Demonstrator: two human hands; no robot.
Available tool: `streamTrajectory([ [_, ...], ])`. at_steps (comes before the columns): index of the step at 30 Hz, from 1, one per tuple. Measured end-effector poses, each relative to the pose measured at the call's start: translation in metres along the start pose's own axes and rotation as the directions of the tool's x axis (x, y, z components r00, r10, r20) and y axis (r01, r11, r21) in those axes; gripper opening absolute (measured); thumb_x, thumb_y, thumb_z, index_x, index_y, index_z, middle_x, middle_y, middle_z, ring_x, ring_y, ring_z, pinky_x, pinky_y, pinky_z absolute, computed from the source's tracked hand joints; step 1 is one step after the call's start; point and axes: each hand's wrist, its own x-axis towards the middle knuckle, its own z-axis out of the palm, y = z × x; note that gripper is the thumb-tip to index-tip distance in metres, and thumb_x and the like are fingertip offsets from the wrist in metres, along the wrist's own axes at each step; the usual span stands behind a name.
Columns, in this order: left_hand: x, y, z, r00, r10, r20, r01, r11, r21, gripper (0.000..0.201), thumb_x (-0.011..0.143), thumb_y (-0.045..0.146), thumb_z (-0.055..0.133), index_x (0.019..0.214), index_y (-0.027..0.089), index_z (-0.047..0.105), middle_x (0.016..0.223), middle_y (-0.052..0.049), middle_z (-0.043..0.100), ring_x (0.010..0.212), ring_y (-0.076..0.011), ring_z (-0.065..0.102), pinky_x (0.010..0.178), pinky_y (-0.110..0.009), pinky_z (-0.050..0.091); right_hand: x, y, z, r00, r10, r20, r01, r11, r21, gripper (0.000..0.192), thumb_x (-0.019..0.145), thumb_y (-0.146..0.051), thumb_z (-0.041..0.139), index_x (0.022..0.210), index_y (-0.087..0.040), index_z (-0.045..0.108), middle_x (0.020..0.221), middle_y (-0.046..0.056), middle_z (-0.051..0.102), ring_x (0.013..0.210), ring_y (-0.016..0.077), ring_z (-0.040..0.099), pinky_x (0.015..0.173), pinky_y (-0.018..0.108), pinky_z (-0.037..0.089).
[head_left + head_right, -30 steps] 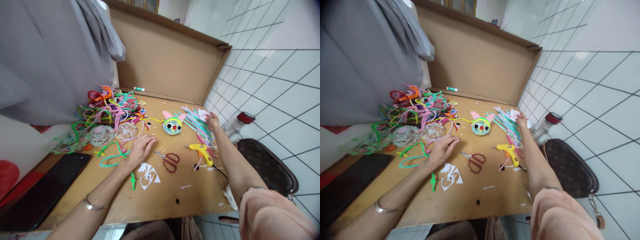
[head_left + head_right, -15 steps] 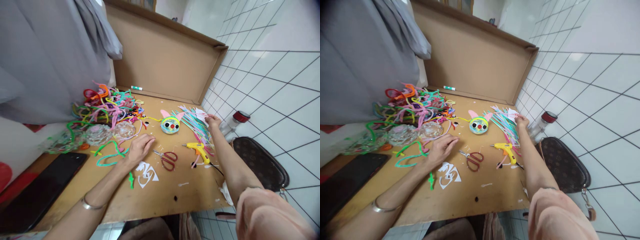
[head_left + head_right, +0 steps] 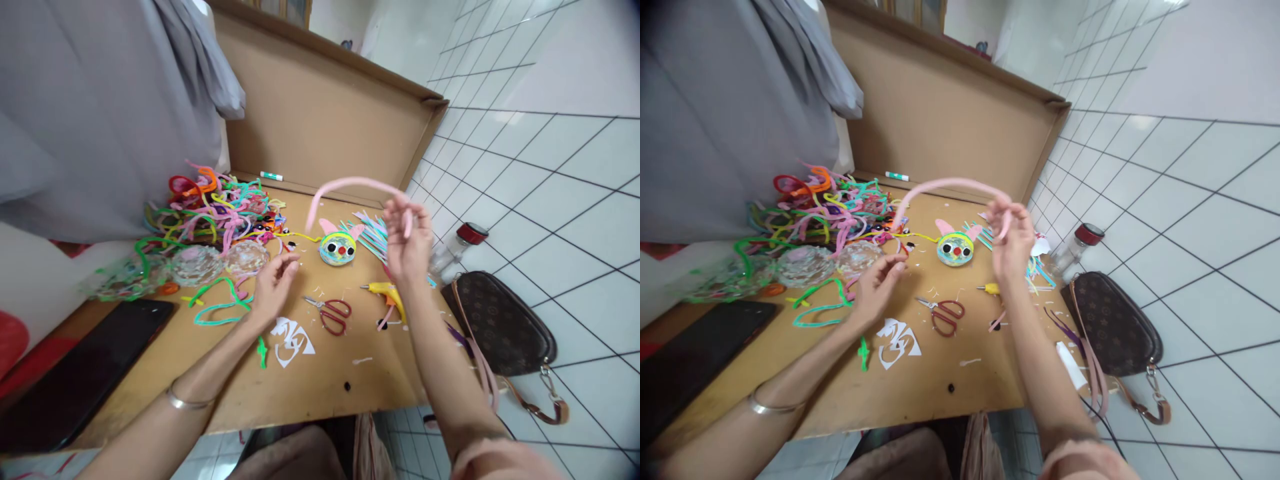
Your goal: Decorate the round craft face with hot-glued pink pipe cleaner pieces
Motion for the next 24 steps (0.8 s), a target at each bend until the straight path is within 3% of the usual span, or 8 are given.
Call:
streamTrajectory([
  [3, 0.002, 0.004, 0.000, 0.989, -0.130, 0.077, 0.142, 0.975, -0.172, 0.042, 0.080, 0.044, 0.065, 0.111, 0.015, 0.063, 0.089, -0.005, 0.067, 0.077, -0.0151, 0.059, 0.072, -0.026, 0.048, -0.071, -0.004, 0.034, 0.968, 0.097, 0.231, -0.078, 0.993, -0.092, 0.008, 0.085, -0.028, 0.062, 0.092, -0.024, 0.066, 0.094, 0.003, 0.074, 0.088, 0.0166, 0.071, 0.085, 0.034, 0.057],
  [6, 0.002, 0.007, 0.002, 0.979, -0.132, 0.157, 0.174, 0.941, -0.292, 0.046, 0.072, 0.043, 0.073, 0.108, 0.015, 0.064, 0.084, -0.004, 0.066, 0.074, -0.0149, 0.058, 0.069, -0.026, 0.047, -0.112, 0.004, 0.046, 0.870, 0.211, 0.445, -0.105, 0.962, -0.252, 0.016, 0.088, -0.026, 0.056, 0.090, -0.023, 0.071, 0.096, 0.004, 0.075, 0.090, 0.0174, 0.070, 0.084, 0.032, 0.055],
  [9, 0.002, 0.007, 0.002, 0.974, -0.150, 0.172, 0.202, 0.916, -0.347, 0.043, 0.073, 0.043, 0.072, 0.106, 0.016, 0.065, 0.076, -0.002, 0.064, 0.065, -0.0123, 0.055, 0.062, -0.024, 0.044, -0.122, 0.016, 0.043, 0.852, 0.285, 0.439, -0.159, 0.940, -0.302, 0.018, 0.086, -0.027, 0.055, 0.084, -0.022, 0.072, 0.087, 0.003, 0.075, 0.081, 0.0168, 0.069, 0.078, 0.029, 0.054],
  [16, 0.000, 0.007, 0.003, 0.960, -0.199, 0.195, 0.274, 0.801, -0.532, 0.033, 0.071, 0.036, 0.073, 0.097, 0.017, 0.068, 0.064, 0.002, 0.058, 0.057, -0.0094, 0.050, 0.058, -0.023, 0.041, -0.123, 0.033, 0.022, 0.774, 0.560, 0.294, -0.517, 0.828, -0.217, 0.023, 0.077, -0.043, 0.065, 0.074, -0.020, 0.067, 0.070, 0.003, 0.072, 0.068, 0.0174, 0.068, 0.065, 0.029, 0.055],
  [21, -0.003, 0.016, 0.005, 0.901, -0.330, 0.282, 0.434, 0.701, -0.566, 0.029, 0.067, 0.036, 0.076, 0.085, 0.015, 0.071, 0.070, -0.001, 0.065, 0.059, -0.0097, 0.055, 0.059, -0.022, 0.044, -0.124, 0.035, 0.019, 0.765, 0.590, 0.259, -0.548, 0.807, -0.220, 0.026, 0.075, -0.046, 0.068, 0.078, -0.021, 0.066, 0.071, 0.002, 0.070, 0.063, 0.0145, 0.064, 0.065, 0.029, 0.053],
  [24, -0.003, 0.014, 0.009, 0.884, -0.367, 0.291, 0.468, 0.709, -0.528, 0.037, 0.067, 0.046, 0.077, 0.085, 0.014, 0.071, 0.071, -0.002, 0.067, 0.057, -0.0091, 0.056, 0.057, -0.022, 0.044, -0.121, 0.036, 0.019, 0.777, 0.580, 0.245, -0.533, 0.813, -0.234, 0.026, 0.072, -0.043, 0.072, 0.083, -0.021, 0.064, 0.074, 0.002, 0.071, 0.063, 0.0131, 0.062, 0.062, 0.026, 0.050],
])
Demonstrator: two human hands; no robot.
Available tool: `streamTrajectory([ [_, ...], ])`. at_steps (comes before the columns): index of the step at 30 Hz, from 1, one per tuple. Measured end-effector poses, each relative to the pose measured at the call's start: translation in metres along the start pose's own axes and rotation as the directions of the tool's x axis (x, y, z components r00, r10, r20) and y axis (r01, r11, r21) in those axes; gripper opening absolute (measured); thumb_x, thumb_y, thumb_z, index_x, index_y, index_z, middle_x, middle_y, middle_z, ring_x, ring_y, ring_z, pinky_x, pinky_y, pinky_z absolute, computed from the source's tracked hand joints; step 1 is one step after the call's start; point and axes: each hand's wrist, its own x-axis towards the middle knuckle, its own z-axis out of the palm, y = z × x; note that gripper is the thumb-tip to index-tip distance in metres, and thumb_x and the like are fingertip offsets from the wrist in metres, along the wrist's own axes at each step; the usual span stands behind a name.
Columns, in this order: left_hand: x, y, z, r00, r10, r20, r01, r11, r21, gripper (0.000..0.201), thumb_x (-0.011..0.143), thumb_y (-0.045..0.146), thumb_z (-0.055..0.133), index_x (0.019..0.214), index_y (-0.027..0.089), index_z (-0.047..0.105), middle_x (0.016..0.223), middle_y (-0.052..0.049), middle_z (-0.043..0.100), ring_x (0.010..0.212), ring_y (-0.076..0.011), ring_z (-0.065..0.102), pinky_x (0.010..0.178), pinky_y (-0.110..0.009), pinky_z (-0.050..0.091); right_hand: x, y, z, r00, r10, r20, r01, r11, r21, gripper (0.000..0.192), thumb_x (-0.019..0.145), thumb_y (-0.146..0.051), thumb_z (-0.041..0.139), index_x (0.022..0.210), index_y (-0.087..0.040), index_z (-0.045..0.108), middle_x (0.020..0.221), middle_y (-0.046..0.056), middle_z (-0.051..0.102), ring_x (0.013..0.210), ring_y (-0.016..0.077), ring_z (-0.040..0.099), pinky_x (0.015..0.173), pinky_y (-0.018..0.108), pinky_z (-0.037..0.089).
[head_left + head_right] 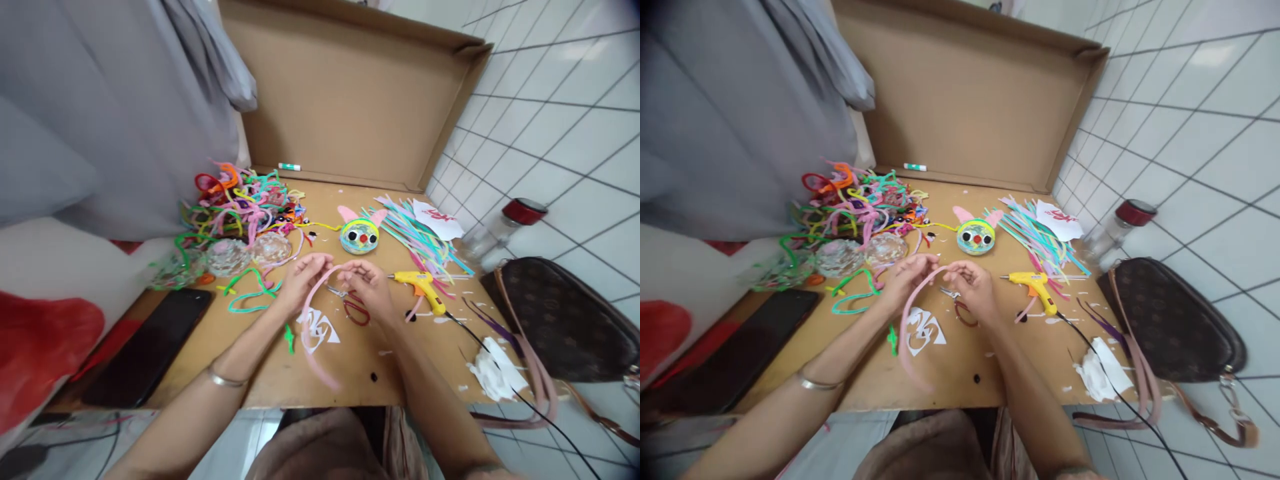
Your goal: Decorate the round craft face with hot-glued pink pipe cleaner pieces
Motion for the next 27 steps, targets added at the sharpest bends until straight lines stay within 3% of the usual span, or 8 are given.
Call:
streamTrajectory([
  [2, 0.0030, -0.0039, -0.0014, 1.000, 0.004, -0.008, -0.003, 0.997, 0.077, 0.042, 0.059, 0.043, 0.084, 0.087, 0.014, 0.071, 0.071, -0.002, 0.069, 0.058, -0.0093, 0.057, 0.060, -0.022, 0.046, 0.0020, 0.0011, -0.0005, 1.000, 0.008, -0.014, -0.007, 1.000, 0.014, 0.028, 0.070, -0.041, 0.074, 0.085, -0.021, 0.061, 0.074, 0.001, 0.072, 0.062, 0.0124, 0.061, 0.058, 0.024, 0.047],
  [6, 0.0057, -0.0069, -0.0041, 0.997, -0.058, 0.050, 0.047, 0.979, 0.200, 0.047, 0.059, 0.050, 0.083, 0.086, 0.013, 0.072, 0.072, -0.004, 0.071, 0.054, -0.0088, 0.055, 0.055, -0.022, 0.043, 0.0031, 0.0054, -0.0006, 0.999, 0.031, -0.008, -0.031, 0.999, 0.039, 0.031, 0.071, -0.041, 0.073, 0.089, -0.021, 0.058, 0.076, 0.001, 0.073, 0.056, 0.0109, 0.057, 0.056, 0.024, 0.046],
  [10, 0.0038, -0.0017, -0.0043, 0.995, -0.079, 0.067, 0.065, 0.980, 0.187, 0.052, 0.067, 0.062, 0.073, 0.082, 0.012, 0.072, 0.071, -0.005, 0.069, 0.053, -0.0088, 0.054, 0.052, -0.022, 0.042, -0.0004, 0.0075, -0.0001, 0.997, -0.053, -0.063, 0.044, 0.990, -0.131, 0.020, 0.080, -0.039, 0.065, 0.087, -0.020, 0.064, 0.081, 0.003, 0.073, 0.070, 0.0159, 0.064, 0.068, 0.029, 0.050],
  [12, 0.0028, 0.0008, -0.0040, 0.993, -0.090, 0.075, 0.074, 0.979, 0.190, 0.053, 0.066, 0.063, 0.073, 0.079, 0.012, 0.071, 0.070, -0.004, 0.069, 0.053, -0.0088, 0.054, 0.052, -0.022, 0.043, -0.0023, 0.0071, -0.0007, 0.979, -0.180, -0.097, 0.140, 0.936, -0.323, 0.015, 0.085, -0.035, 0.060, 0.086, -0.022, 0.066, 0.083, 0.003, 0.072, 0.078, 0.0185, 0.065, 0.075, 0.032, 0.050],
  [15, 0.0015, 0.0021, -0.0028, 0.991, -0.093, 0.092, 0.064, 0.957, 0.282, 0.049, 0.060, 0.057, 0.080, 0.077, 0.012, 0.071, 0.063, -0.002, 0.065, 0.051, -0.0080, 0.051, 0.053, -0.022, 0.043, -0.0037, 0.0052, -0.0030, 0.931, -0.359, -0.065, 0.259, 0.775, -0.577, 0.017, 0.089, -0.032, 0.054, 0.083, -0.023, 0.067, 0.086, 0.004, 0.068, 0.085, 0.0210, 0.062, 0.080, 0.035, 0.047],
  [20, -0.0013, 0.0021, 0.0000, 0.983, -0.147, 0.111, 0.104, 0.940, 0.324, 0.053, 0.056, 0.058, 0.082, 0.081, 0.012, 0.072, 0.062, -0.001, 0.065, 0.052, -0.0081, 0.052, 0.055, -0.023, 0.045, -0.0035, 0.0028, -0.0063, 0.898, -0.435, -0.061, 0.247, 0.616, -0.748, 0.021, 0.091, -0.033, 0.053, 0.078, -0.022, 0.066, 0.083, 0.005, 0.061, 0.082, 0.0214, 0.057, 0.076, 0.035, 0.044],
  [27, -0.0014, -0.0022, 0.0001, 0.982, -0.145, 0.119, 0.101, 0.943, 0.317, 0.049, 0.062, 0.057, 0.079, 0.079, 0.012, 0.073, 0.065, -0.001, 0.065, 0.051, -0.0062, 0.046, 0.049, -0.020, 0.036, -0.0028, 0.0025, -0.0076, 0.935, -0.353, 0.002, 0.259, 0.682, -0.684, 0.020, 0.090, -0.031, 0.054, 0.077, -0.020, 0.064, 0.080, 0.004, 0.060, 0.077, 0.0183, 0.057, 0.071, 0.031, 0.043],
])
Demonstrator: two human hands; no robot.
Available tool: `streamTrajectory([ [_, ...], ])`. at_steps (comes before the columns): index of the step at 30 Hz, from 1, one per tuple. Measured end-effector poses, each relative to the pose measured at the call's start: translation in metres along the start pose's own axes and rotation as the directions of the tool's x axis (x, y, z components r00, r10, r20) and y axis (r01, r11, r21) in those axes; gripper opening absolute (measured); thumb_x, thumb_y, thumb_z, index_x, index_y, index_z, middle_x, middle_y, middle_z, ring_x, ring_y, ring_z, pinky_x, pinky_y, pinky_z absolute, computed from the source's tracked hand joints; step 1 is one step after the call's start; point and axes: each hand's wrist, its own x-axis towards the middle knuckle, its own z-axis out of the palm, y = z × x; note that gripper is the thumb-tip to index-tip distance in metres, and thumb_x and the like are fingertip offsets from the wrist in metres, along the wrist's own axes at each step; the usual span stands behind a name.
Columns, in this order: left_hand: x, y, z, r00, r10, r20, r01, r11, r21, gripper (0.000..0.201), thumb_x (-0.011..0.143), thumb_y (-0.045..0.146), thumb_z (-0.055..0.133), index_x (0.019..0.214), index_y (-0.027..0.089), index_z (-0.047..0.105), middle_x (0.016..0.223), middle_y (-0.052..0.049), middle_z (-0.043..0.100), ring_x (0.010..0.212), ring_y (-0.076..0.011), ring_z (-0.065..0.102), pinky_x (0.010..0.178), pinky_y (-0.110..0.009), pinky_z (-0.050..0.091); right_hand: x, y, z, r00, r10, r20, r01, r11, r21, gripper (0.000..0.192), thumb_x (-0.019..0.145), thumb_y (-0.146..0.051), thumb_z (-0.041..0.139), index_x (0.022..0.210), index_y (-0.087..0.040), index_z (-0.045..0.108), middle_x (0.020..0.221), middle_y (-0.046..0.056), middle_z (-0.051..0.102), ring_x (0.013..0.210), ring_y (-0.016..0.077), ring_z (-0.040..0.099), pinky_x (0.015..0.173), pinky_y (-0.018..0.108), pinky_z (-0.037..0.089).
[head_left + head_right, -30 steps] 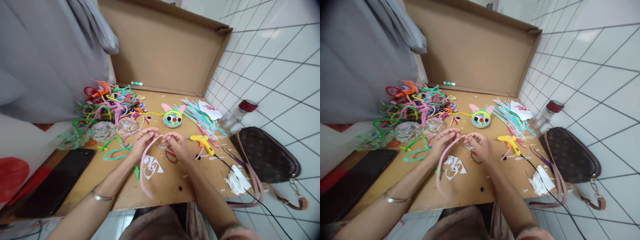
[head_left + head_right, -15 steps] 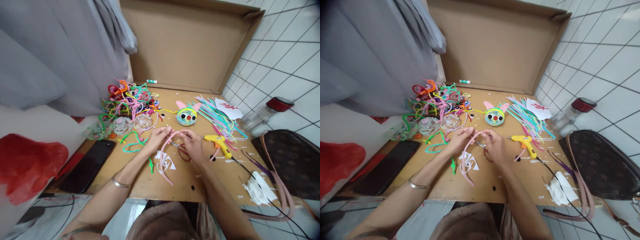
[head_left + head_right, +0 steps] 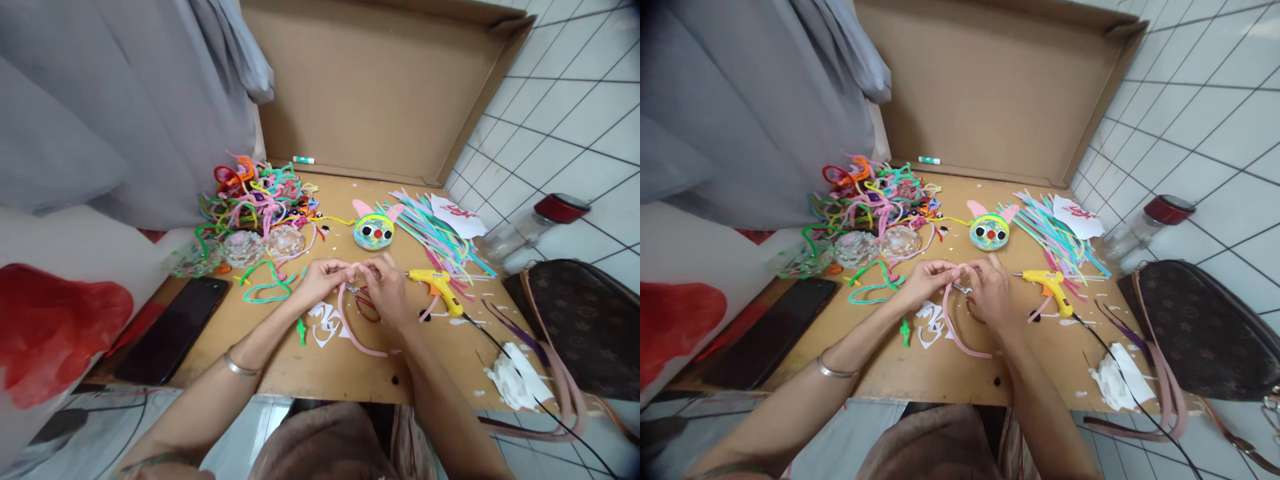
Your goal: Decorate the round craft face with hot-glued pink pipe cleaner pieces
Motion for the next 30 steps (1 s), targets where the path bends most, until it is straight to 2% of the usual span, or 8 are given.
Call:
streamTrajectory([
  [2, 0.001, -0.001, 0.000, 1.000, 0.004, -0.016, -0.004, 1.000, -0.025, 0.049, 0.063, 0.056, 0.078, 0.083, 0.012, 0.074, 0.066, -0.001, 0.065, 0.051, -0.0061, 0.045, 0.049, -0.020, 0.035, 0.001, 0.002, 0.000, 1.000, 0.018, 0.017, -0.019, 0.998, 0.062, 0.018, 0.088, -0.032, 0.056, 0.076, -0.021, 0.064, 0.080, 0.004, 0.060, 0.076, 0.0176, 0.057, 0.070, 0.030, 0.045],
  [4, 0.003, -0.001, -0.001, 0.999, 0.014, -0.039, -0.015, 0.999, -0.038, 0.049, 0.062, 0.055, 0.079, 0.084, 0.012, 0.075, 0.064, -0.001, 0.063, 0.051, -0.0061, 0.043, 0.050, -0.021, 0.035, 0.002, 0.003, 0.000, 0.991, 0.115, 0.061, -0.125, 0.972, 0.197, 0.017, 0.085, -0.035, 0.059, 0.075, -0.021, 0.063, 0.072, 0.002, 0.061, 0.067, 0.0158, 0.057, 0.062, 0.028, 0.046],
  [6, 0.004, -0.001, -0.001, 0.998, 0.031, -0.056, -0.033, 0.998, -0.044, 0.047, 0.061, 0.054, 0.080, 0.081, 0.012, 0.075, 0.062, 0.000, 0.062, 0.053, -0.0066, 0.044, 0.051, -0.021, 0.035, 0.003, 0.004, 0.000, 0.952, 0.269, 0.146, -0.305, 0.875, 0.376, 0.021, 0.080, -0.040, 0.065, 0.076, -0.021, 0.062, 0.061, -0.001, 0.061, 0.054, 0.0131, 0.054, 0.052, 0.026, 0.044],
  [8, 0.004, -0.002, -0.001, 0.997, 0.041, -0.063, -0.045, 0.998, -0.050, 0.046, 0.060, 0.053, 0.080, 0.080, 0.012, 0.075, 0.063, -0.001, 0.063, 0.054, -0.0074, 0.046, 0.053, -0.021, 0.037, 0.004, 0.003, 0.000, 0.895, 0.379, 0.235, -0.445, 0.727, 0.523, 0.026, 0.073, -0.044, 0.071, 0.076, -0.020, 0.062, 0.054, -0.003, 0.061, 0.046, 0.0109, 0.053, 0.047, 0.023, 0.045],
  [11, 0.005, -0.002, -0.002, 0.998, 0.034, -0.055, -0.037, 0.998, -0.046, 0.045, 0.058, 0.052, 0.081, 0.080, 0.013, 0.075, 0.065, -0.001, 0.066, 0.056, -0.0084, 0.049, 0.056, -0.022, 0.039, 0.005, 0.001, -0.001, 0.849, 0.438, 0.295, -0.515, 0.566, 0.644, 0.033, 0.061, -0.042, 0.081, 0.073, -0.019, 0.061, 0.051, -0.004, 0.061, 0.044, 0.0091, 0.054, 0.045, 0.021, 0.047],
  [13, 0.006, -0.003, -0.002, 0.999, 0.023, -0.044, -0.025, 0.999, -0.039, 0.045, 0.058, 0.051, 0.081, 0.079, 0.013, 0.074, 0.065, -0.002, 0.067, 0.056, -0.0087, 0.050, 0.057, -0.023, 0.040, 0.007, 0.000, -0.001, 0.840, 0.456, 0.293, -0.518, 0.518, 0.681, 0.035, 0.057, -0.041, 0.083, 0.071, -0.019, 0.061, 0.050, -0.005, 0.061, 0.043, 0.0083, 0.055, 0.045, 0.020, 0.048],
  [24, 0.007, -0.008, -0.001, 0.998, -0.040, -0.038, 0.036, 0.995, -0.097, 0.050, 0.051, 0.053, 0.085, 0.080, 0.012, 0.077, 0.059, -0.001, 0.066, 0.051, -0.0079, 0.050, 0.052, -0.022, 0.040, 0.007, 0.001, 0.003, 0.877, 0.450, 0.167, -0.412, 0.527, 0.743, 0.036, 0.061, -0.036, 0.082, 0.083, -0.020, 0.058, 0.058, -0.006, 0.064, 0.047, 0.0086, 0.060, 0.050, 0.021, 0.053],
  [30, 0.007, -0.013, 0.000, 0.998, -0.044, -0.039, 0.040, 0.995, -0.087, 0.050, 0.056, 0.053, 0.083, 0.085, 0.013, 0.077, 0.068, -0.005, 0.072, 0.056, -0.0106, 0.057, 0.054, -0.022, 0.042, 0.004, 0.002, 0.010, 0.888, 0.424, 0.177, -0.397, 0.515, 0.760, 0.036, 0.064, -0.038, 0.080, 0.085, -0.021, 0.056, 0.064, -0.005, 0.065, 0.053, 0.0106, 0.064, 0.054, 0.024, 0.057],
])
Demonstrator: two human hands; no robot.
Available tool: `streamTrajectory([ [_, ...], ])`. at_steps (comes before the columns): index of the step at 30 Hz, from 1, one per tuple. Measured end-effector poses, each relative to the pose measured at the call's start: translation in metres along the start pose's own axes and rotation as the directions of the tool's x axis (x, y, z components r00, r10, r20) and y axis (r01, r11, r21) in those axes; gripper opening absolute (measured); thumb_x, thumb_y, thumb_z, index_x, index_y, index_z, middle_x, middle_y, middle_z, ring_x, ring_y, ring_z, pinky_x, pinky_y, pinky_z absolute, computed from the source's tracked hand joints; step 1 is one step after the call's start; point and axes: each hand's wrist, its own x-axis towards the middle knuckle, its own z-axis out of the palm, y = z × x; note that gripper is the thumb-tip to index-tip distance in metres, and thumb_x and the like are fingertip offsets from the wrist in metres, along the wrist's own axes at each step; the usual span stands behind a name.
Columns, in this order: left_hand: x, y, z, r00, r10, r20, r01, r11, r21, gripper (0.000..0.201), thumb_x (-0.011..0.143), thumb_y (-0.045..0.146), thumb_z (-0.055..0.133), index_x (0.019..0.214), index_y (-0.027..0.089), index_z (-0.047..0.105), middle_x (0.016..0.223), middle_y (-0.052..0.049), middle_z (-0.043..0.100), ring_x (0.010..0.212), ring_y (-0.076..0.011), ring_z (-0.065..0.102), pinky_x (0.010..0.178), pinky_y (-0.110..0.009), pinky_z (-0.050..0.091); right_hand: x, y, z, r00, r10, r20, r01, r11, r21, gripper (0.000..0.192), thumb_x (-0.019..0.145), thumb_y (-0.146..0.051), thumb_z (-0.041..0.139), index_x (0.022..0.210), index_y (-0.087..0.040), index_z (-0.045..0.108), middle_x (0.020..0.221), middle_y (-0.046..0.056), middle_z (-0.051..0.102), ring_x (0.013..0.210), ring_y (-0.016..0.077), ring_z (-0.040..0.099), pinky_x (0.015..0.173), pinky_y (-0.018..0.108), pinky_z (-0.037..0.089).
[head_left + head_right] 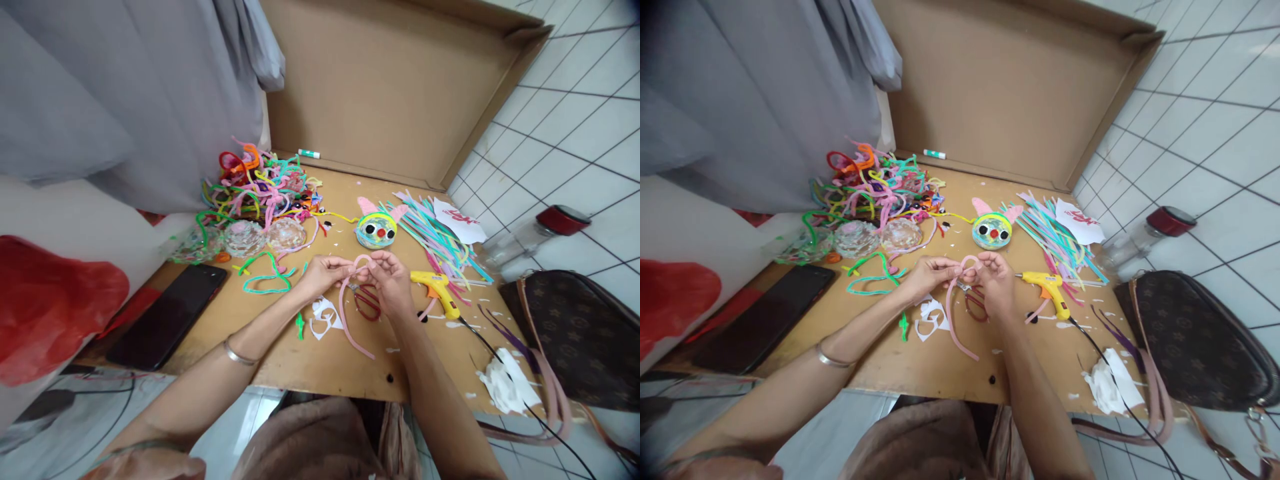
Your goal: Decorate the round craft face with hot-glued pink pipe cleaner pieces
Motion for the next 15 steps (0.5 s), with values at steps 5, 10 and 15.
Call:
streamTrajectory([
  [5, 0.000, 0.003, 0.000, 0.998, 0.052, -0.032, -0.051, 0.998, 0.039, 0.040, 0.061, 0.044, 0.081, 0.086, 0.012, 0.077, 0.077, -0.007, 0.075, 0.065, -0.0136, 0.061, 0.064, -0.026, 0.047, -0.001, -0.004, -0.001, 0.999, 0.022, 0.030, -0.020, 0.998, -0.063, 0.038, 0.064, -0.039, 0.079, 0.090, -0.021, 0.058, 0.070, -0.005, 0.065, 0.055, 0.0113, 0.064, 0.054, 0.025, 0.056],
  [10, -0.001, 0.009, -0.002, 0.995, 0.103, -0.010, -0.100, 0.981, 0.169, 0.027, 0.065, 0.037, 0.077, 0.079, 0.014, 0.077, 0.071, -0.003, 0.073, 0.064, -0.0130, 0.059, 0.064, -0.024, 0.046, 0.001, -0.011, -0.005, 0.998, -0.053, 0.021, 0.057, 0.937, -0.346, 0.025, 0.065, -0.037, 0.076, 0.077, -0.018, 0.067, 0.061, -0.002, 0.062, 0.054, 0.0105, 0.056, 0.046, 0.021, 0.044],
  [15, 0.001, 0.010, -0.005, 0.992, 0.125, -0.028, -0.121, 0.985, 0.119, 0.031, 0.064, 0.038, 0.077, 0.082, 0.013, 0.074, 0.071, -0.003, 0.071, 0.063, -0.0124, 0.058, 0.062, -0.024, 0.045, 0.003, -0.012, -0.006, 0.999, 0.026, 0.023, -0.019, 0.966, -0.260, 0.025, 0.060, -0.038, 0.077, 0.067, -0.018, 0.065, 0.046, -0.006, 0.054, 0.041, 0.0063, 0.044, 0.041, 0.019, 0.034],
])
